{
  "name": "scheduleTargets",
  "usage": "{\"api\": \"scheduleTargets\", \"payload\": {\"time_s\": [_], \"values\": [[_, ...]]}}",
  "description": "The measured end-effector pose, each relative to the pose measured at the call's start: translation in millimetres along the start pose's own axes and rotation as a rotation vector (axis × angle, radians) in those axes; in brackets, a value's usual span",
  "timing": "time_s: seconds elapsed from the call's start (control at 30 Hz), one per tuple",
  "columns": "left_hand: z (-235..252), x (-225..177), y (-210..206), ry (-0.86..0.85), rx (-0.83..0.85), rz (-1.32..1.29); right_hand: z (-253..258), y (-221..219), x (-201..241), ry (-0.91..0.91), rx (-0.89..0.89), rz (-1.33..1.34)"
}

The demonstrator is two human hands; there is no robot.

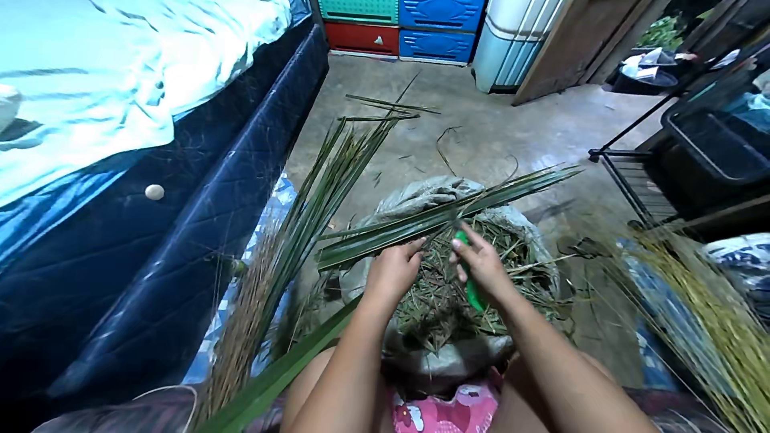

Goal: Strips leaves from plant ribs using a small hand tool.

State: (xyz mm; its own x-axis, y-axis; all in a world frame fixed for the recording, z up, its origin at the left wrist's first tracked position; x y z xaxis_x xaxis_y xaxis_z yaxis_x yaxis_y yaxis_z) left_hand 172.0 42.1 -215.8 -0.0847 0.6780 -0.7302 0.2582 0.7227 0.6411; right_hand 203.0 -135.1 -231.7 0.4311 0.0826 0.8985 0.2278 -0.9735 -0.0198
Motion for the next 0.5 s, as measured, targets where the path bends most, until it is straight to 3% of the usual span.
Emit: {"api": "scheduleTargets", "payload": {"time_s": [0.1, 0.23, 0.3, 0.5], "values": [[-1.6, -0.3, -0.2, 0.011, -0.005, 0.006, 3.3, 13.3, 5.5, -0.038, -0.009, 0.026], [-1.3, -3.8, -0.4, 0.051, -0.010, 0.067, -24.7, -25.8, -8.7, -0.166, 0.374, -0.030], [-1.8, -7.9, 0.0, 0.086, -0.001, 0.092, -30.1, -39.9, -17.4, -0.187, 0.448, 0.005], [-1.5, -7.5, -3.6, 0.054, 0.017, 0.111, -1.2, -2.5, -0.3, -0.030, 0.046, 0.015]]}}
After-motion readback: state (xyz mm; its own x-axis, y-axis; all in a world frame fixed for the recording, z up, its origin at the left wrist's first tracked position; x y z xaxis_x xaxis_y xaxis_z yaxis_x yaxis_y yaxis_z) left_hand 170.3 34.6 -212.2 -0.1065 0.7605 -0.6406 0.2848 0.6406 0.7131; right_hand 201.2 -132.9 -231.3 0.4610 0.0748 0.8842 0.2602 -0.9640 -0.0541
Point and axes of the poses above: each hand's wrist, its own z-axis towards the middle knuckle, its own y-axis out of the back of the hand, x = y × z, the point moved 4 cm from there along z, towards the middle knuckle, and after that the axes turned 11 degrees about -y, right-handed, at the moved point
